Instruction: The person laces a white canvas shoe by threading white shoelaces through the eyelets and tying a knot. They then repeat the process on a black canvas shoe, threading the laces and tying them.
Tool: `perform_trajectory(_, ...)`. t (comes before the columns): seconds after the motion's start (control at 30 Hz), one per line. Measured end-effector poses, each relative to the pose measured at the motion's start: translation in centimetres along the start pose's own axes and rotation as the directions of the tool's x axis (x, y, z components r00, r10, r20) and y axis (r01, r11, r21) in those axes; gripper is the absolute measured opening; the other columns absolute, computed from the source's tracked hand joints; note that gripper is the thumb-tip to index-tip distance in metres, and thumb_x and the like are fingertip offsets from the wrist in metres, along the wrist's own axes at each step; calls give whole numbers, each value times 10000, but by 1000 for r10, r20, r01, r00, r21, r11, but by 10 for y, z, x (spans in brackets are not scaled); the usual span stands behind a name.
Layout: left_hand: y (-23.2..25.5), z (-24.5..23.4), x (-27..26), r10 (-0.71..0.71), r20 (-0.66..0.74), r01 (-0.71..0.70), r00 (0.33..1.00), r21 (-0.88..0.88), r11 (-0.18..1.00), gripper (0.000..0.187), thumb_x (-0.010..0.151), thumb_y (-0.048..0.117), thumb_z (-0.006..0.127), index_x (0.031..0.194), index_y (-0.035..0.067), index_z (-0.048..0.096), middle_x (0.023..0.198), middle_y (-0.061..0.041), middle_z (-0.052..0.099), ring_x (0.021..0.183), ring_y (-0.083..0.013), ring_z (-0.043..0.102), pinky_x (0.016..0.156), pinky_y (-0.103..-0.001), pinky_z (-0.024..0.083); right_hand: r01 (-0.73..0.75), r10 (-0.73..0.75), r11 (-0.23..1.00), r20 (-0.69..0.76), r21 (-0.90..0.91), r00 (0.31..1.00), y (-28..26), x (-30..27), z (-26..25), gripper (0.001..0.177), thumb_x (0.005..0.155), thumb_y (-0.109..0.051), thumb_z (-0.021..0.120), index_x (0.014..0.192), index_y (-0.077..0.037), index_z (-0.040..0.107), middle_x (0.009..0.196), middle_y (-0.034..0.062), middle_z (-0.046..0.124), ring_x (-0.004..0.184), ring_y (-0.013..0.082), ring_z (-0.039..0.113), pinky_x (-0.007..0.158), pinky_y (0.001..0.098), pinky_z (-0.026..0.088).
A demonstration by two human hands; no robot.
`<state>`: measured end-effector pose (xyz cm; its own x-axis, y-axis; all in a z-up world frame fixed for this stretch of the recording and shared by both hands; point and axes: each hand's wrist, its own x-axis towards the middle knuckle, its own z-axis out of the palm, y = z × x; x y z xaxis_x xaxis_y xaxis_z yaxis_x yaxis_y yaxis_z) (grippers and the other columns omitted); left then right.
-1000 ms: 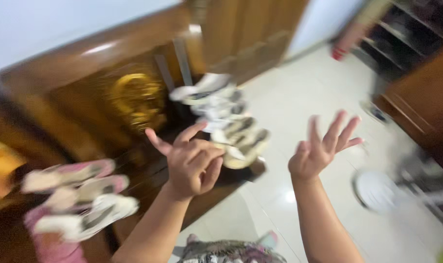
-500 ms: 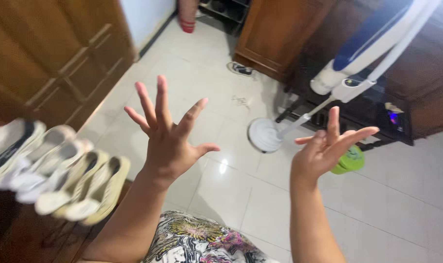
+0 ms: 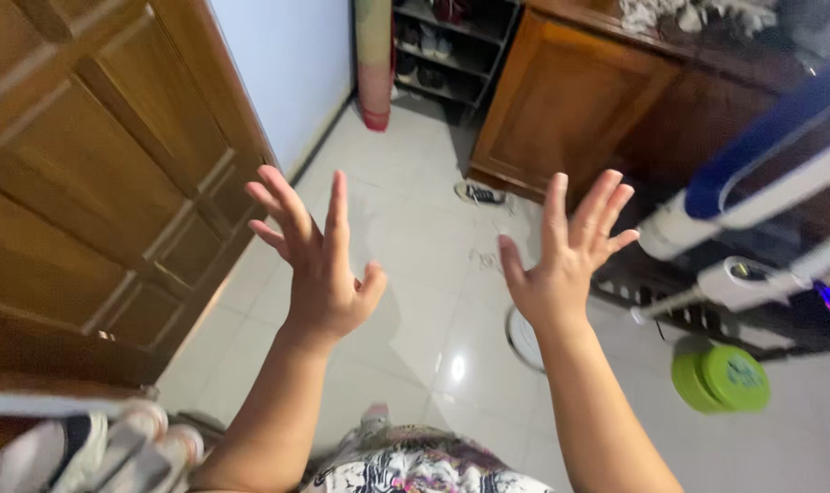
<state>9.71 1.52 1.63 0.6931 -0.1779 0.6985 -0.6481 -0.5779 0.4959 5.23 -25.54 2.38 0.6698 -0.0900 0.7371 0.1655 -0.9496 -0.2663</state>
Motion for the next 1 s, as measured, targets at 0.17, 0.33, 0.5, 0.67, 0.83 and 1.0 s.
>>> perform_trajectory(0.17,-69,36,97,90,22,-93,996,232,968,879,809,75,693,1611,276,396,1672,-313,-136,1519,-576,-219,1138,-851,-54,-153,157,988,-218,33,963,26,72,67,444,1031,-288,438,1153,-165,847,1656,9,446,1640,320,194,1235,716,-130)
perform_trajectory(0.33,-128,112,163,351,311,-390,883,70,918,697,869,25,701,1436,406,559,1673,-46,175,1540,-336,203,1265,-627,178,-252,254,967,-99,36,962,93,129,132,536,1165,-297,303,1195,-113,806,1722,105,365,1634,376,167,1235,742,-66)
perform_trajectory(0.5,-190,186,242,216,481,-201,850,-84,976,650,990,98,664,1558,357,482,1646,17,425,1454,-249,467,1236,-473,364,-364,367,930,59,-47,928,173,200,219,574,1116,-427,295,1551,-77,429,1729,189,108,1596,447,35,1168,761,-40)
perform_trajectory(0.67,-222,247,361,239,75,-247,968,138,959,1332,687,613,854,1631,196,12,1647,-285,-45,1508,-568,-2,1127,-823,68,-164,164,986,-28,-9,986,238,311,284,790,1093,-603,298,1704,-126,146,1762,192,-47,1653,420,-46,1243,745,-49)
perform_trajectory(0.83,-274,296,442,223,-131,-198,966,181,963,1472,678,729,854,1657,166,-89,1635,-289,-193,1503,-568,-103,1117,-808,56,107,-86,986,-159,128,983,279,416,350,838,1136,-671,315,1681,-70,102,1719,202,-110,1628,357,-111,1295,618,-37)
perform_trajectory(1.0,-344,363,504,-81,77,79,994,29,996,621,899,505,788,1325,163,494,1273,-180,591,1154,-359,628,942,-467,513,-636,624,721,142,275,768,304,471,444,527,1077,-348,542,845,92,719,852,249,744,858,389,719,941,539,511)
